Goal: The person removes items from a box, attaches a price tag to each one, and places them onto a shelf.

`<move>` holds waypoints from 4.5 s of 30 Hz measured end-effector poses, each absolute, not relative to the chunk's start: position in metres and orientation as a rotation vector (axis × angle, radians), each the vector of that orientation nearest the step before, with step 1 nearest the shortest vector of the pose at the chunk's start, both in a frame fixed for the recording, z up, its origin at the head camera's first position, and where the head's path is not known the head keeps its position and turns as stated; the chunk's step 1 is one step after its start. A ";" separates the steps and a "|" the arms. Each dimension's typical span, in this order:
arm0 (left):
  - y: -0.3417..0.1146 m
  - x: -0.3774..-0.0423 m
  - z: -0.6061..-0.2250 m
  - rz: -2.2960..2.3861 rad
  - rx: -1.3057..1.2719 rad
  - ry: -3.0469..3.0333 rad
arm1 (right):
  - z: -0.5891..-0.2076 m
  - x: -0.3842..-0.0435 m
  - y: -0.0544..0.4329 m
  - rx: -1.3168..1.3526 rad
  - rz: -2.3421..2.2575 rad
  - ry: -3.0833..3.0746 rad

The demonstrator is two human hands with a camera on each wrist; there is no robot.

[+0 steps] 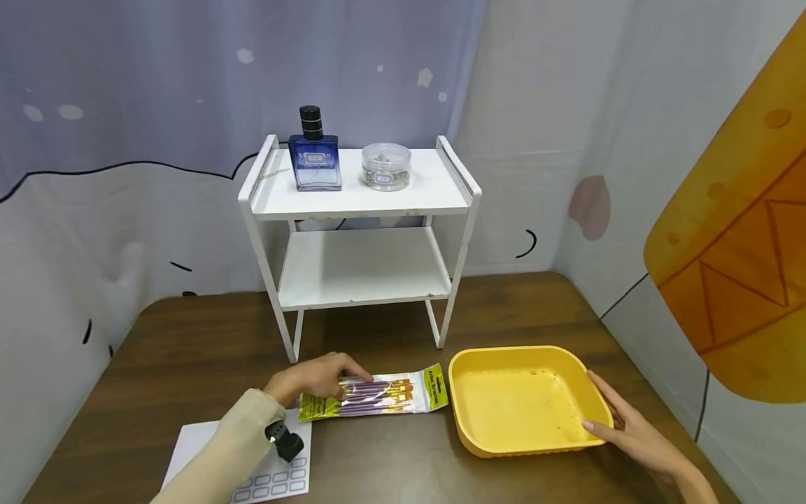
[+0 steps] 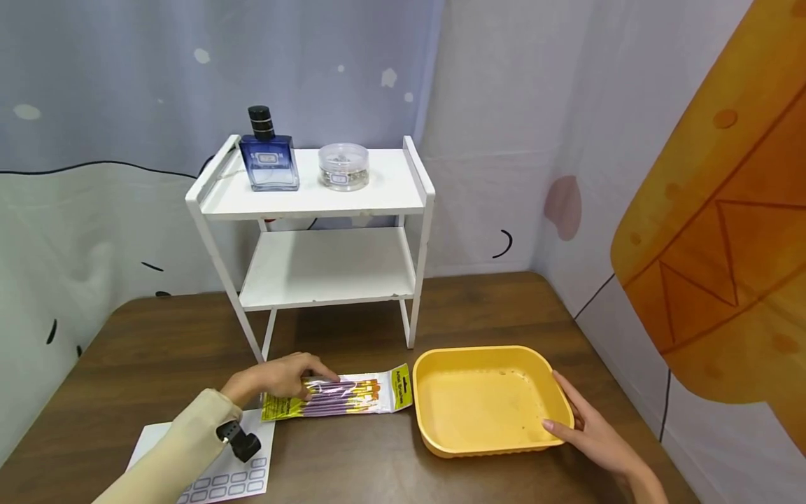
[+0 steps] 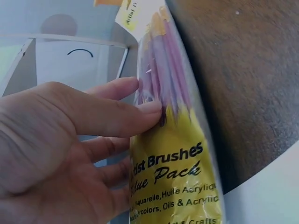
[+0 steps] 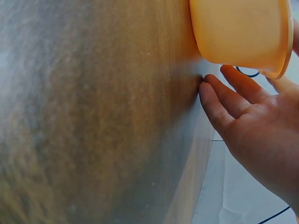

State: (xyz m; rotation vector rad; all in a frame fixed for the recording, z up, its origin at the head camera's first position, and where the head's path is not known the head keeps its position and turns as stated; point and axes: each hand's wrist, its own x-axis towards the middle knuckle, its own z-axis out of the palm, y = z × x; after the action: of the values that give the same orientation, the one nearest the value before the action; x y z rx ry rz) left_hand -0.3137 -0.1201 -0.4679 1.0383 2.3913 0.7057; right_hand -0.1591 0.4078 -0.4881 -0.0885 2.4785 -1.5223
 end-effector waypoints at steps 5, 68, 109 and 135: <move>-0.121 -0.310 -0.470 0.711 0.988 2.438 | -0.488 -0.159 0.406 -0.099 -1.524 2.482; -0.233 -0.233 -0.488 0.691 0.580 2.821 | -0.428 -0.163 0.351 -0.183 -1.200 3.072; -0.154 -0.232 -0.402 1.240 1.244 1.961 | -0.458 -0.162 0.139 -0.902 -1.799 1.823; -0.126 -0.207 -0.421 1.432 1.073 2.811 | -0.459 -0.162 0.131 -0.860 -2.025 1.847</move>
State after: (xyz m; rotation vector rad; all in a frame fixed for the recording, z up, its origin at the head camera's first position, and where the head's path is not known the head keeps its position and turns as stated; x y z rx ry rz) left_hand -0.2068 -0.1260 -0.4214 1.0730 2.8115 1.4322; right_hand -0.1619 0.1313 -0.4595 -0.8598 1.8466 -2.0253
